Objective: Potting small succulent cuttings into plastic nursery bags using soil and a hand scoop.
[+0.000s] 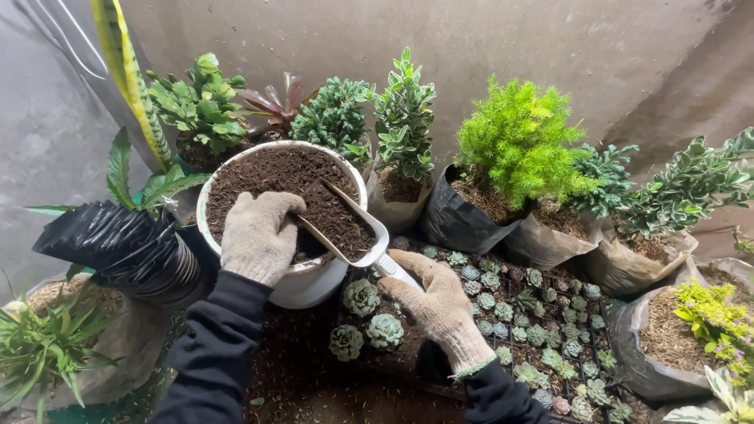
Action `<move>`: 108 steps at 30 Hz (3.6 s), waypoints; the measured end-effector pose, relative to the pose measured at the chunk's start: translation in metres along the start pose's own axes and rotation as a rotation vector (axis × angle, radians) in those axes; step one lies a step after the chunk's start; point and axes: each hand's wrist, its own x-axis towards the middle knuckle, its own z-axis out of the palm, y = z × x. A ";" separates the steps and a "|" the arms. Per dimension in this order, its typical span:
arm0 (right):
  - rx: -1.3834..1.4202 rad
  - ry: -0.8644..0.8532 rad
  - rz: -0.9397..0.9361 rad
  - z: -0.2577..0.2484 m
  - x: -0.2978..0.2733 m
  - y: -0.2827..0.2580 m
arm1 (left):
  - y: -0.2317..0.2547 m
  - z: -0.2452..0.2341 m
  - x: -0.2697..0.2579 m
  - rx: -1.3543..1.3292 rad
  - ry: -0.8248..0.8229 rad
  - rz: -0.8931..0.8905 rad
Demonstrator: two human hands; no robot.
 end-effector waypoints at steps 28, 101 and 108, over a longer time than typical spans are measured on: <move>-0.498 0.203 0.618 -0.112 -0.120 -0.010 | 0.112 0.037 -0.144 -0.561 0.408 0.293; -1.487 -0.427 0.540 -0.144 -0.092 -0.076 | 0.134 0.139 -0.167 -0.359 -0.544 -0.006; -1.520 -0.495 0.640 -0.134 -0.092 -0.099 | 0.135 0.139 -0.167 -0.361 -0.554 -0.012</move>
